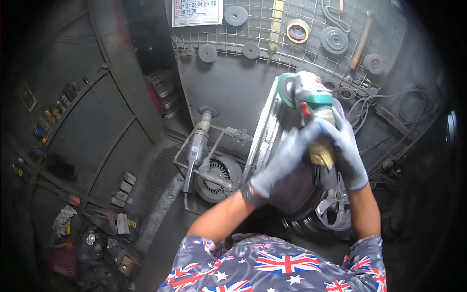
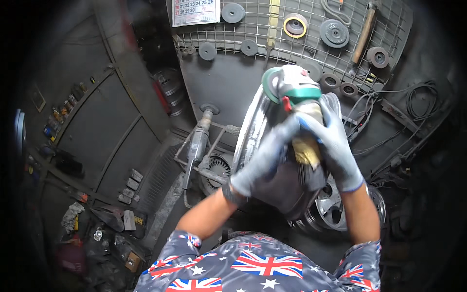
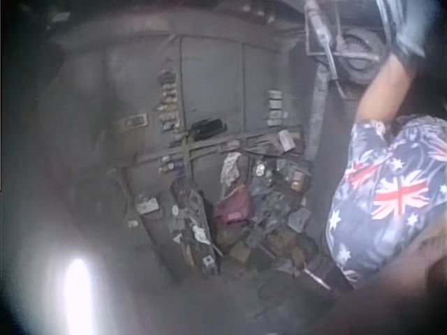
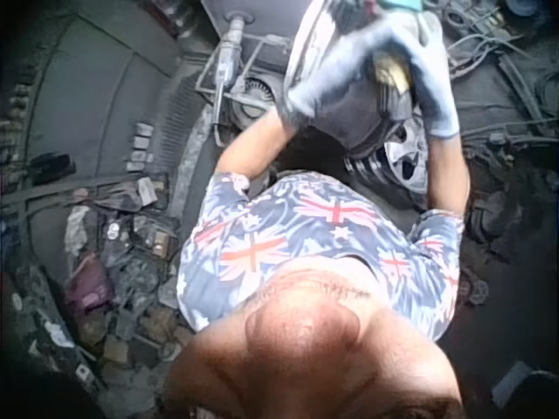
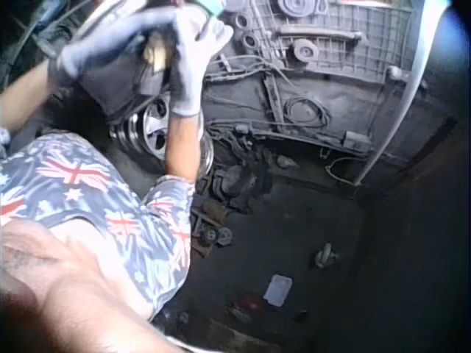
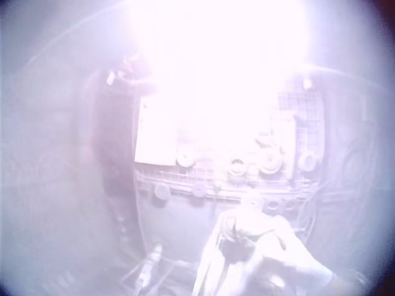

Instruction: The person uses a handheld angle grinder with a polishing pad to polish the surface of a silver car wheel. They rotate the wheel to access different sections and continue polishing the spokes and rim.

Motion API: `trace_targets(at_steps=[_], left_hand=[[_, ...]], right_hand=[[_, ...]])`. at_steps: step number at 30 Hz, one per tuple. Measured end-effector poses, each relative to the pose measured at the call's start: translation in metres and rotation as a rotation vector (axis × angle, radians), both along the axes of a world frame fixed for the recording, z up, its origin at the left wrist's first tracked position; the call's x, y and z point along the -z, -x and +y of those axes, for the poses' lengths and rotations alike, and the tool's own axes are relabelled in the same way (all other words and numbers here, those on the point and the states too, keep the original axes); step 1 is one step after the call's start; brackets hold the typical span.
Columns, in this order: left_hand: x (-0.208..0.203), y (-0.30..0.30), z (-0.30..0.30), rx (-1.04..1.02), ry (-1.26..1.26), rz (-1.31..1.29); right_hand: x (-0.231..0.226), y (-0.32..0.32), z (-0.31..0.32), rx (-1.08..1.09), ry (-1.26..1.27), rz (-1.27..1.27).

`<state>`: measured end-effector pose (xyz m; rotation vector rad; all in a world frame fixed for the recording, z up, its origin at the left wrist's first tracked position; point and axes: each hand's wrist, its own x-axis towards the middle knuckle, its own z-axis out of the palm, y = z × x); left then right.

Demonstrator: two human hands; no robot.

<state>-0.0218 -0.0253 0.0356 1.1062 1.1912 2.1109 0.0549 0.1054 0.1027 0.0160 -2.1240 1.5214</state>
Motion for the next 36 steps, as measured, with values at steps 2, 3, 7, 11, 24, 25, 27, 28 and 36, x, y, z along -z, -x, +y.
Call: trace_targets(at_steps=[2,3,7,11,24,25,27,28,36], left_hand=[[0.014,-0.031,-0.02,-0.163,0.095,0.228],[0.015,-0.048,-0.033,-0.053,0.079,0.168],[0.03,-0.086,-0.056,0.233,0.168,-0.018],[0.028,-0.094,-0.072,0.107,0.339,0.272],[0.004,0.061,-0.066,-0.729,-0.095,0.672],[0.002,0.089,-0.054,-0.709,0.016,0.524],[-0.007,0.15,-0.028,-0.705,0.234,0.572],[-0.002,0.178,-0.018,-0.584,0.244,0.617],[0.046,0.117,-0.006,-0.537,0.14,0.612]], right_hand=[[0.007,-0.024,-0.021,0.013,0.26,0.01],[0.009,-0.033,-0.035,-0.031,0.41,-0.01],[0.023,-0.056,-0.065,0.026,0.556,0.169],[0.034,-0.085,-0.079,0.261,0.549,0.209],[0.111,-0.241,-0.097,0.28,0.937,0.496],[0.116,-0.252,-0.103,0.298,0.94,0.503],[0.129,-0.255,-0.103,0.29,0.964,0.535],[0.14,-0.26,-0.107,0.302,1.002,0.543],[0.196,-0.387,-0.21,0.745,1.076,0.51]])
